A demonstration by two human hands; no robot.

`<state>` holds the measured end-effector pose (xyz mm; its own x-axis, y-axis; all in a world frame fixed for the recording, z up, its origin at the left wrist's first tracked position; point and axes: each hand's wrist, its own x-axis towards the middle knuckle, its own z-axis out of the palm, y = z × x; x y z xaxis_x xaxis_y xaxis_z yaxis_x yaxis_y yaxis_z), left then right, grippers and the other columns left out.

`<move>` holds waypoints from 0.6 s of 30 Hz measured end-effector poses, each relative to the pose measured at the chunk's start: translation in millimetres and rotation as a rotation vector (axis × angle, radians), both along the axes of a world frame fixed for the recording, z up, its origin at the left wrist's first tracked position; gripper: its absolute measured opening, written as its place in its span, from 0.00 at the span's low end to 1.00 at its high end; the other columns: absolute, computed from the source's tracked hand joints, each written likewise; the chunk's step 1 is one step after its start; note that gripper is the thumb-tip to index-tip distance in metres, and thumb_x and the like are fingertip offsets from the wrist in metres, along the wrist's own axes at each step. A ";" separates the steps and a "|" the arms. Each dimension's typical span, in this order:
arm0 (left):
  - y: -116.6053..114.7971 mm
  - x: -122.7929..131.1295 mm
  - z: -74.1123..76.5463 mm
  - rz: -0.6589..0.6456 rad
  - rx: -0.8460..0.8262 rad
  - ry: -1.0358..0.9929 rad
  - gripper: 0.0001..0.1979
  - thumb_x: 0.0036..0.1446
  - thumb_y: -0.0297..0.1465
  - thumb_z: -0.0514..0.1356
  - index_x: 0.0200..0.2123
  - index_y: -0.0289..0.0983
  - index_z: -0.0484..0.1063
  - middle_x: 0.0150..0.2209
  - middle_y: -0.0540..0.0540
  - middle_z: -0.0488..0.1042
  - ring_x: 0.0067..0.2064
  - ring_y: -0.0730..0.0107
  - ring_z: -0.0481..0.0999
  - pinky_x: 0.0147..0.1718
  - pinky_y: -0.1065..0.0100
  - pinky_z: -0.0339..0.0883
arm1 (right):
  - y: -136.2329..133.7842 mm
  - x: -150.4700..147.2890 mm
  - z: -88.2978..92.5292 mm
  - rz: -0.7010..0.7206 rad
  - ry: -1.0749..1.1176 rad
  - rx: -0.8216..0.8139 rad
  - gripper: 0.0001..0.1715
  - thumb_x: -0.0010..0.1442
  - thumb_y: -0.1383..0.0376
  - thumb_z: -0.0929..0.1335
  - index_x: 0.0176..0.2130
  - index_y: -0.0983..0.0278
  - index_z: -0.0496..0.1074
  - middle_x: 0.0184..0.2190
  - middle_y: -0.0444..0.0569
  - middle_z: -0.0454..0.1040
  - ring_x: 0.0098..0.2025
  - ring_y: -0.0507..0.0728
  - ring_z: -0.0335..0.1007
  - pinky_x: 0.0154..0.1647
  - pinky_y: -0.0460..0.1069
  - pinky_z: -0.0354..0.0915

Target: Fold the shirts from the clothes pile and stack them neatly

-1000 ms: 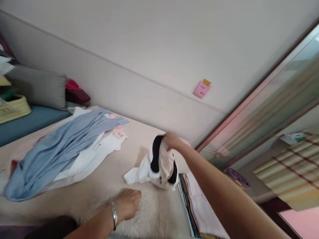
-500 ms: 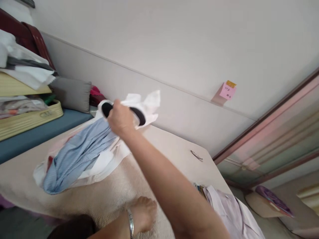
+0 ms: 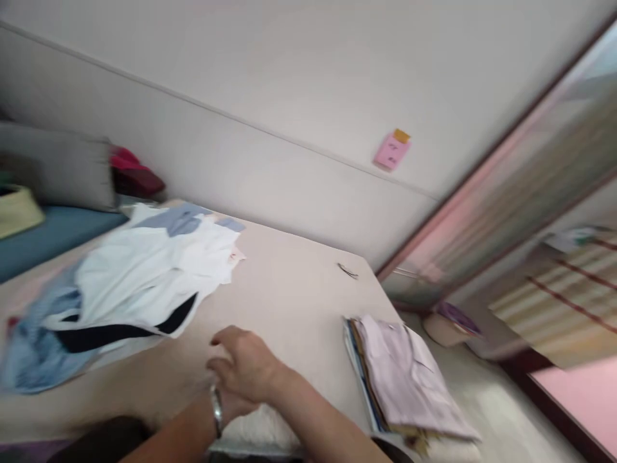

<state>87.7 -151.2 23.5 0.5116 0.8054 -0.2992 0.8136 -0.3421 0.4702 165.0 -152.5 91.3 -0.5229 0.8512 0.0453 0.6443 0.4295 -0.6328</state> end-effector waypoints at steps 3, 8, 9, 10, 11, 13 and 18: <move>-2.1 15.9 -7.1 -0.217 0.019 0.042 0.17 0.63 0.31 0.60 0.55 0.33 0.73 0.51 0.33 0.77 0.54 0.46 0.76 0.55 0.48 0.68 | -6.2 116.2 -15.4 -0.398 -0.213 -0.011 0.11 0.65 0.63 0.68 0.47 0.61 0.76 0.45 0.48 0.81 0.45 0.54 0.76 0.44 0.46 0.67; 3.9 22.0 -12.3 -0.268 0.035 0.159 0.23 0.63 0.30 0.54 0.60 0.31 0.68 0.50 0.32 0.78 0.52 0.46 0.78 0.51 0.51 0.69 | -19.7 291.8 -20.0 -0.917 -0.557 -0.011 0.10 0.66 0.68 0.64 0.42 0.66 0.76 0.39 0.54 0.80 0.42 0.58 0.75 0.41 0.48 0.61; 5.4 21.6 -12.7 -0.266 0.029 0.171 0.25 0.63 0.31 0.52 0.62 0.31 0.67 0.50 0.32 0.78 0.53 0.46 0.77 0.52 0.51 0.68 | -21.2 319.0 -18.3 -0.993 -0.603 -0.013 0.12 0.65 0.70 0.63 0.43 0.67 0.76 0.40 0.57 0.79 0.43 0.59 0.75 0.41 0.49 0.61; 7.1 21.1 -13.8 -0.272 0.027 0.175 0.26 0.64 0.32 0.51 0.63 0.30 0.65 0.52 0.31 0.77 0.54 0.46 0.77 0.53 0.50 0.67 | -21.6 343.2 -16.7 -1.057 -0.649 -0.018 0.15 0.65 0.71 0.62 0.46 0.67 0.75 0.42 0.59 0.79 0.45 0.60 0.75 0.41 0.50 0.61; 8.9 20.8 -15.7 -0.279 0.026 0.175 0.28 0.64 0.33 0.50 0.65 0.29 0.64 0.53 0.31 0.76 0.56 0.45 0.76 0.55 0.49 0.66 | -20.9 364.4 -15.7 -1.104 -0.691 -0.026 0.18 0.64 0.73 0.62 0.50 0.68 0.74 0.45 0.61 0.78 0.47 0.61 0.74 0.42 0.50 0.61; 13.3 20.8 -22.4 -0.285 0.024 0.166 0.31 0.63 0.35 0.50 0.66 0.28 0.63 0.56 0.30 0.75 0.58 0.45 0.74 0.57 0.48 0.64 | -15.9 398.0 -16.3 -1.138 -0.765 -0.045 0.26 0.62 0.75 0.62 0.58 0.66 0.71 0.53 0.62 0.75 0.54 0.63 0.71 0.45 0.51 0.61; 21.8 22.7 -39.7 -0.255 0.000 0.147 0.33 0.62 0.39 0.51 0.66 0.29 0.64 0.54 0.31 0.76 0.56 0.44 0.75 0.57 0.47 0.64 | 6.0 441.3 -26.1 -1.008 -0.904 -0.122 0.34 0.58 0.74 0.65 0.62 0.59 0.69 0.62 0.58 0.68 0.64 0.66 0.60 0.53 0.55 0.62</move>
<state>110.3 -129.4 -16.2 0.6487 0.6564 -0.3852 0.7607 -0.5440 0.3540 606.4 -146.5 65.1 0.5169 0.8522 -0.0816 0.8492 -0.4983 0.1750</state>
